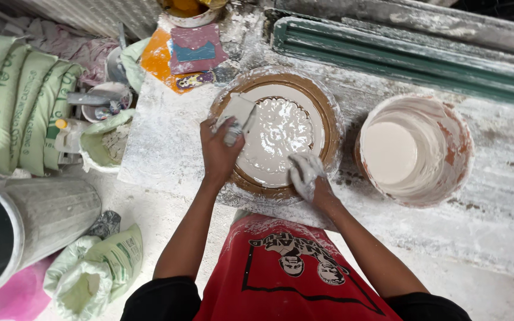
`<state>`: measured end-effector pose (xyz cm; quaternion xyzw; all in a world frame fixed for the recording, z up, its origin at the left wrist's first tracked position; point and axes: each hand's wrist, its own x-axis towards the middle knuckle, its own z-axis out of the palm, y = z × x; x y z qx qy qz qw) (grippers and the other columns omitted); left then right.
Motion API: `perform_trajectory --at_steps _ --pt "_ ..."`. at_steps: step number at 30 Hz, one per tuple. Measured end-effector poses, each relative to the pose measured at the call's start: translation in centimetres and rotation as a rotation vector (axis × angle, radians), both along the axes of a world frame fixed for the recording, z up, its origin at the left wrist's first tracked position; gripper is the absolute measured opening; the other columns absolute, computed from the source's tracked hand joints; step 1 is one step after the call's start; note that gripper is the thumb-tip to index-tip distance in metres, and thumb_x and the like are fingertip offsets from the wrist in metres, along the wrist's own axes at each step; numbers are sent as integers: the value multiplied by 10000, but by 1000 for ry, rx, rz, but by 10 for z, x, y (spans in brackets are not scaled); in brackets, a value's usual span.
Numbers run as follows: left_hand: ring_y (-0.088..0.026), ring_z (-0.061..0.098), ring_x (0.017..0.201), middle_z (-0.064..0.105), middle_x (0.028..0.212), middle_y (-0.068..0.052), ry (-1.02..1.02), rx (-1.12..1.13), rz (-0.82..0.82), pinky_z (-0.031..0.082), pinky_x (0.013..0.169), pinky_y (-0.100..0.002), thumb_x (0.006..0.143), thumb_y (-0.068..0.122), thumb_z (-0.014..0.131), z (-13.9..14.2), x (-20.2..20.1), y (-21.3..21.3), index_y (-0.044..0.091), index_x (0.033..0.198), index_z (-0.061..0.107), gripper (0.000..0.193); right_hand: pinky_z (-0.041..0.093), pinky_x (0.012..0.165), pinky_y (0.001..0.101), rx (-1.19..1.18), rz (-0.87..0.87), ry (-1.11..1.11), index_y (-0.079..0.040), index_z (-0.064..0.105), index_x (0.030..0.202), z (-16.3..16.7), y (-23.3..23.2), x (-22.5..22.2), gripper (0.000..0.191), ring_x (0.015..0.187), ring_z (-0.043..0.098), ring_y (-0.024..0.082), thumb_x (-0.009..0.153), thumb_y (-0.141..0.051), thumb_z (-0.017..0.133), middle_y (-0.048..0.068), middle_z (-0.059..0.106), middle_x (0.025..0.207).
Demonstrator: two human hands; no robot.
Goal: The person prepares a decorative ceiling medallion mold by brushing it with a liquid, then mixes plaster powder with water in a bucket. They pour the plaster slurry into the mold and spread it evenly with their hand.
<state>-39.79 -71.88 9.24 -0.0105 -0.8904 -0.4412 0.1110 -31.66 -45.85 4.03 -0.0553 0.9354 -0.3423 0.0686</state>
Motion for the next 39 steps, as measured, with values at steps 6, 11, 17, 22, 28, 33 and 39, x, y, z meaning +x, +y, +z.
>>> perform_trajectory --at_steps 6,11,17,22,28,33,39 --pt "-247 696 984 636 1170 -99 -383 972 537 580 769 -422 932 277 602 -23 8 -36 90 1351 537 464 301 1175 599 235 308 173 -105 460 1508 2 -32 -19 573 1469 277 483 1014 -391 503 284 321 1587" --pt "-223 630 936 607 1078 -85 -295 1272 614 551 782 -375 996 324 550 -44 27 -75 70 1329 486 423 307 1155 627 484 478 200 -163 416 1520 -22 -59 -52 563 1451 274 495 1020 -421 443 290 277 1567" --pt "-155 562 925 577 1106 -52 -351 1174 716 481 803 -358 1025 356 518 -78 23 -107 95 1301 510 380 423 1029 540 538 457 -110 -87 621 1178 -63 -67 -95 319 1200 512 419 942 -291 554 241 542 1257" --pt "-153 535 984 586 1206 -77 -305 1147 589 446 841 -359 1051 249 561 -97 -6 -133 49 1389 462 405 496 931 485 522 304 -94 -34 755 919 -60 -54 -122 210 1014 667 369 881 -213 652 208 717 1020" --pt "-176 577 1155 559 1333 -113 -332 1096 513 490 1002 -364 1024 229 557 -107 -31 -144 13 1464 378 522 495 914 488 627 204 -150 -51 687 981 -48 -11 -102 192 1009 635 370 857 -192 647 189 677 1036" --pt "-253 536 1171 323 1427 -142 -420 913 674 543 997 -413 1016 255 540 -121 -9 -128 53 1497 264 590 467 961 498 618 140 -275 -61 602 1093 -40 -32 -72 267 1104 558 375 895 -239 589 191 589 1151" --pt "-346 600 1203 576 1333 -270 -194 177 -64 512 1025 -479 1121 184 437 -136 9 -71 -65 1489 437 444 432 1017 510 530 76 -184 -72 500 1228 -39 -77 -99 364 1218 466 382 940 -295 520 194 483 1289"
